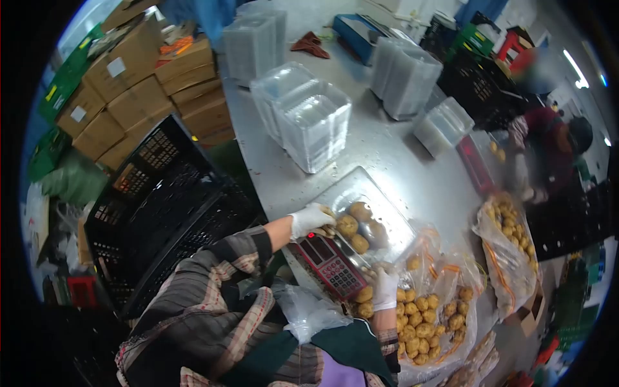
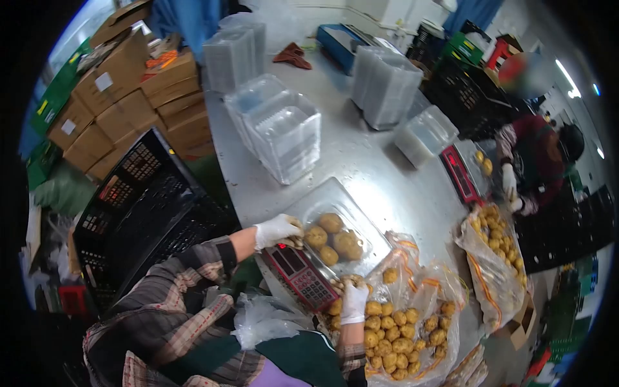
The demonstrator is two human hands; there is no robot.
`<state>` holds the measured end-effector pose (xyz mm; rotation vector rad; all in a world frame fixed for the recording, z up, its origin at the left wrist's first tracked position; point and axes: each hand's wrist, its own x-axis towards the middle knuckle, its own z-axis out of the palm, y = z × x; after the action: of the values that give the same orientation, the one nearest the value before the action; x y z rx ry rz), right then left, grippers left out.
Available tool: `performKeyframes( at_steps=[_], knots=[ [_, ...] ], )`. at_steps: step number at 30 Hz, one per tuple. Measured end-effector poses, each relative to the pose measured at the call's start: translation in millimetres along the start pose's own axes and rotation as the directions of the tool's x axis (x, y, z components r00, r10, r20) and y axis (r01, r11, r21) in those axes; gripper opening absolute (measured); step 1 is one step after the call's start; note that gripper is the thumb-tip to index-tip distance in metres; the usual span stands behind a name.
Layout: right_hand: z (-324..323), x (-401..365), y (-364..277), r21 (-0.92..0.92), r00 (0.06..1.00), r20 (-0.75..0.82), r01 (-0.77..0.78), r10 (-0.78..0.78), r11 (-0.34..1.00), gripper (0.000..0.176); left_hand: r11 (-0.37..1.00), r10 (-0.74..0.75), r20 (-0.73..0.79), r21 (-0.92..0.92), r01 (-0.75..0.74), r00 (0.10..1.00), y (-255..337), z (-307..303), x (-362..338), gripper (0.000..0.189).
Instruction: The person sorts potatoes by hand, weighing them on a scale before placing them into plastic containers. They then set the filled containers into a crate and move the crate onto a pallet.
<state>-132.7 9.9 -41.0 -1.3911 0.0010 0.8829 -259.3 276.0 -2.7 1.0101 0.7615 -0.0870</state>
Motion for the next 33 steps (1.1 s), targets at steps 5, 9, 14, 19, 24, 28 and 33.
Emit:
performKeyframes(
  at_steps=[5, 9, 14, 19, 24, 28, 33],
  knots=[
    [6, -10, -1, -0.130, 0.982, 0.031, 0.189, -0.186, 0.973, 0.009, 0.985, 0.119, 0.046, -0.128, -0.113, 0.992, -29, -13, 11, 0.009],
    [35, -27, -5, -0.127, 0.923, 0.209, 0.352, -0.322, 0.927, 0.011, 0.911, 0.339, 0.004, -0.249, -0.328, 0.941, -26, -23, -40, 0.018],
    [137, -94, -52, -0.211, 0.810, 0.530, 0.414, -0.252, 0.886, 0.037, 0.593, 0.566, -0.188, -0.582, -0.555, 0.802, 29, -62, -138, 0.019],
    [135, -86, -47, -0.361, 0.804, 0.562, 0.450, -0.195, 0.816, 0.044, 0.428, 0.584, -0.574, -0.383, -0.819, 0.574, 36, -185, -216, 0.035],
    [87, -70, -34, -0.323, 0.935, 0.289, 0.298, -0.206, 0.898, 0.032, 0.493, 0.417, -0.739, -0.304, -0.815, 0.529, -26, -357, -247, 0.045],
    [69, -66, -31, -0.357, 0.947, 0.233, 0.296, -0.222, 0.886, 0.032, 0.487, 0.191, -0.863, -0.330, -0.809, 0.467, -66, -446, -199, 0.044],
    [70, -75, -36, -0.417, 0.941, 0.234, 0.324, -0.244, 0.849, 0.032, 0.897, 0.151, -0.938, -0.003, -0.441, 0.313, -107, -523, -96, 0.035]
  ],
)
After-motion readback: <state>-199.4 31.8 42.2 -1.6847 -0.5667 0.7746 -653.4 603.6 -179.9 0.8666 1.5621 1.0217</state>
